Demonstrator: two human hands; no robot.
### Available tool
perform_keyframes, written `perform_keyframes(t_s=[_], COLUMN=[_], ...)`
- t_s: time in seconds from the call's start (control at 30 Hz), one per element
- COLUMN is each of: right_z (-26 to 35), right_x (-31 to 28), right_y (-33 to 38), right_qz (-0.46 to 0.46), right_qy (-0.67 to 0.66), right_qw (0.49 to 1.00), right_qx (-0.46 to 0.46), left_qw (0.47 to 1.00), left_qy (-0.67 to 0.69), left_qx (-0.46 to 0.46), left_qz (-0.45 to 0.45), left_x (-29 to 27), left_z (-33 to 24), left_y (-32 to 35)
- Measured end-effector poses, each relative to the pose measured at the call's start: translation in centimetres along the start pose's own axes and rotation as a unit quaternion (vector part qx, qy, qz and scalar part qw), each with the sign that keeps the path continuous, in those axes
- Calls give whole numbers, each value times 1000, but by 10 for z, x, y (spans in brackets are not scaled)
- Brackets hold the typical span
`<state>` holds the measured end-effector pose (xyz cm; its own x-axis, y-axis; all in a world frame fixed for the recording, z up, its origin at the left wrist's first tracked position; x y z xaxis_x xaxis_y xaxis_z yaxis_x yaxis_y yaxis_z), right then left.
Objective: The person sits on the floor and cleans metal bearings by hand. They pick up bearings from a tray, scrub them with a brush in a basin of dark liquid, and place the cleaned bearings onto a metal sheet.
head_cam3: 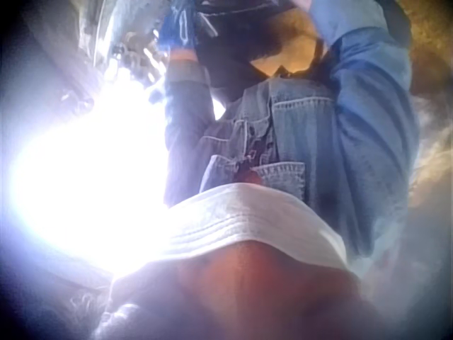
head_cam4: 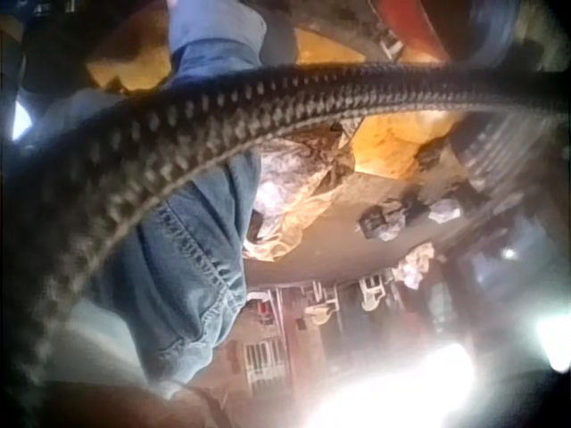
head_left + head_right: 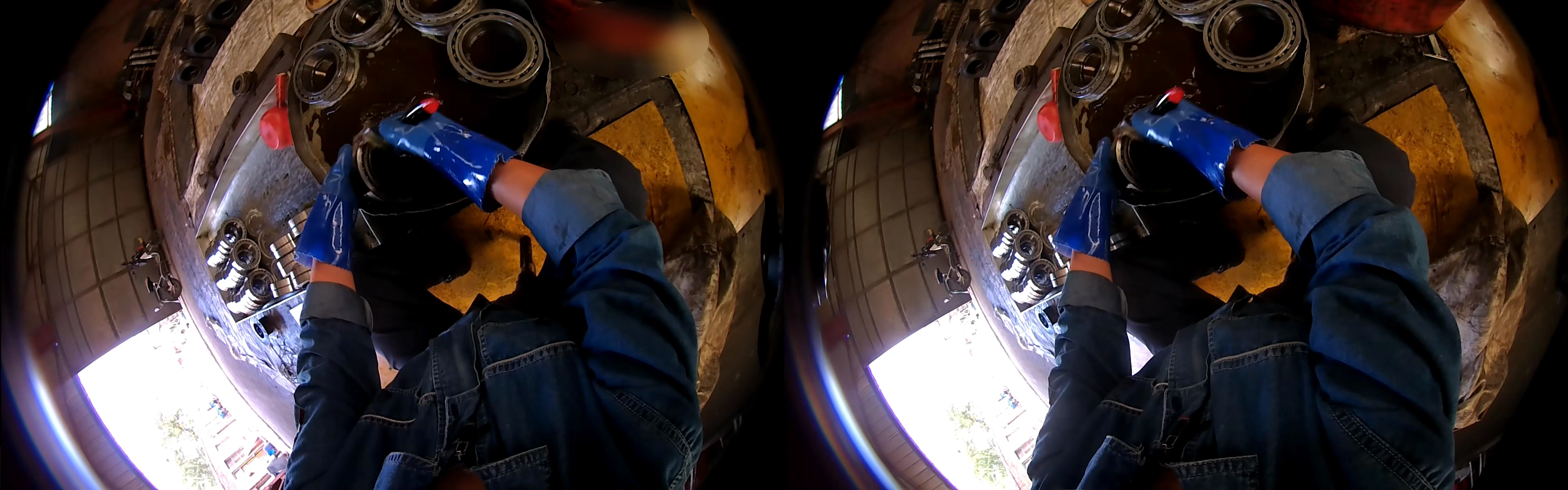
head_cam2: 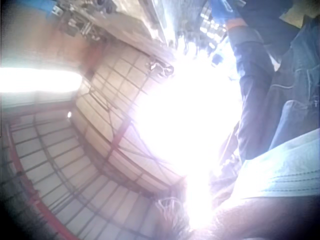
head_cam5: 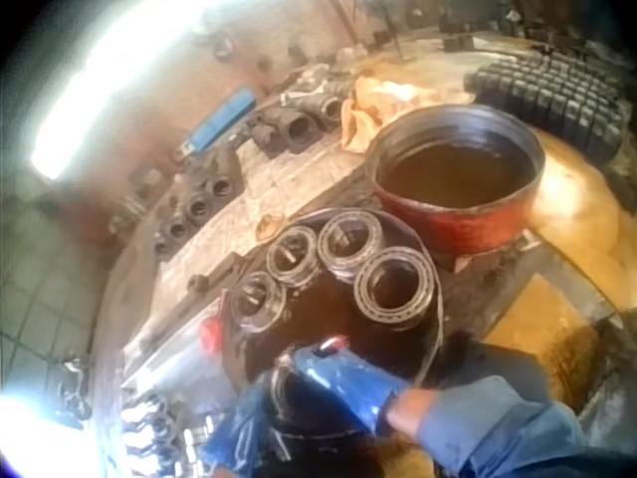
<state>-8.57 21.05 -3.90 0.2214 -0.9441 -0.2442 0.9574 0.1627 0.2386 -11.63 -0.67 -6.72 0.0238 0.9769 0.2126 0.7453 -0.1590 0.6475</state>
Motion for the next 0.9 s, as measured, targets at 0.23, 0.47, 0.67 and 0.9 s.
perform_keyframes(t_s=[0.23, 0.47, 0.67, 0.9], right_z=[27, 7, -18, 2], right_x=[34, 23, -28, -16], right_y=[33, 61, 80, 89], right_qz=[173, 244, 67, 87], right_qy=[201, 375, -139, -112], right_qw=[955, 881, 988, 974], right_qx=[-132, -155, 32, 177], left_qw=[995, 994, 954, 881], left_qy=[92, -99, -290, -415], left_qx=[-43, 20, 60, 146], left_qz=[-9, -32, -53, -175], left_x=[-5, 2, 10, 28], left_z=[13, 0, -12, -15], left_y=[0, 6, 8, 36])
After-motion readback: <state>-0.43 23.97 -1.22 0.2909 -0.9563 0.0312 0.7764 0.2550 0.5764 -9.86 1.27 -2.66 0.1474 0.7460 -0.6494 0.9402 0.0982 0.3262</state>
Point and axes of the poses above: each hand's wrist, its own y-axis away from the middle knuckle, its own x-axis out of the palm, z = x × y, the point moved 8 cm from there along -y, towards the middle knuckle, and after that the axes turned 15 degrees about y, right-handed, at the moved point
